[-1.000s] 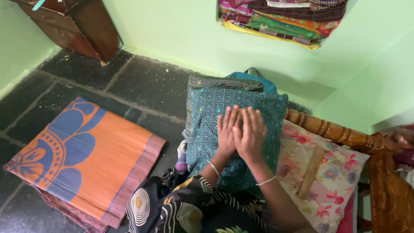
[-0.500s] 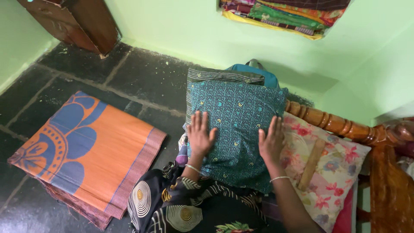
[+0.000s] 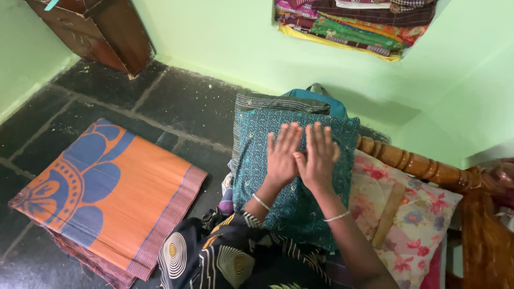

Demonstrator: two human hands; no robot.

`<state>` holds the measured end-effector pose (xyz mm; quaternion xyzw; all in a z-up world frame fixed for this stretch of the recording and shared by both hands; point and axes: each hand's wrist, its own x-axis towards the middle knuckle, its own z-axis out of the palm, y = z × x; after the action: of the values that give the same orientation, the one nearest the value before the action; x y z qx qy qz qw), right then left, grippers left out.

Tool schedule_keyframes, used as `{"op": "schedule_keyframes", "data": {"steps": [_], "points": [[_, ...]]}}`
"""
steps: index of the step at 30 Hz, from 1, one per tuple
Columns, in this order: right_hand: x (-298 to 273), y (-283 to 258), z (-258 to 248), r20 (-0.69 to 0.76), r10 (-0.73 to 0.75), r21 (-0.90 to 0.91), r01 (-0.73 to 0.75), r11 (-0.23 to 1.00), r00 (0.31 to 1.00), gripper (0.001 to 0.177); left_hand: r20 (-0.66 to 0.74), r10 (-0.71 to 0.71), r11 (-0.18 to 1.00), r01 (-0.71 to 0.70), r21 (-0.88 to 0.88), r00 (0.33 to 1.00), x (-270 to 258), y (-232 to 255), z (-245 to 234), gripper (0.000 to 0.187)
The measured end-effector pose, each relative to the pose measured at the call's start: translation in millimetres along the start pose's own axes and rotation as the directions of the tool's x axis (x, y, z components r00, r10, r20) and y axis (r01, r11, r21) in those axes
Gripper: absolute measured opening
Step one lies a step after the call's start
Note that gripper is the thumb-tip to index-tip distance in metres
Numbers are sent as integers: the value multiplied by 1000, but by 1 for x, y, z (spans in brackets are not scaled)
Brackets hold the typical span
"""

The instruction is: The person folds patterned pillowcases and stacks them on a wooden bed frame, smoothing each one out by hand.

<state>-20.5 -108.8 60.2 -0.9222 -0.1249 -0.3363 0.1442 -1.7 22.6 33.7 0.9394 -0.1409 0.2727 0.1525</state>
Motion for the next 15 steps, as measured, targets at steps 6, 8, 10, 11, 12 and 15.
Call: {"op": "schedule_keyframes", "data": {"steps": [6,8,10,11,12,15], "points": [[-3,30,45,149,60,-93,-47,995,987,70,132,65,987,-44,-157,989,10,-26,29,74],[-3,41,52,133,98,-110,-84,990,986,69,199,14,992,11,-123,980,12,-29,27,79],[-8,51,52,124,138,-122,-123,985,983,72,271,-60,993,85,-81,961,11,-43,22,86],[-9,56,52,113,157,-127,-143,982,981,73,241,-84,993,102,-62,967,10,-52,20,83],[-12,60,51,109,194,-127,-180,975,975,74,213,-113,991,125,-42,970,3,-63,19,80],[-29,72,49,108,292,-115,-280,953,950,73,179,-252,957,273,-100,951,-24,-88,22,78]]}}
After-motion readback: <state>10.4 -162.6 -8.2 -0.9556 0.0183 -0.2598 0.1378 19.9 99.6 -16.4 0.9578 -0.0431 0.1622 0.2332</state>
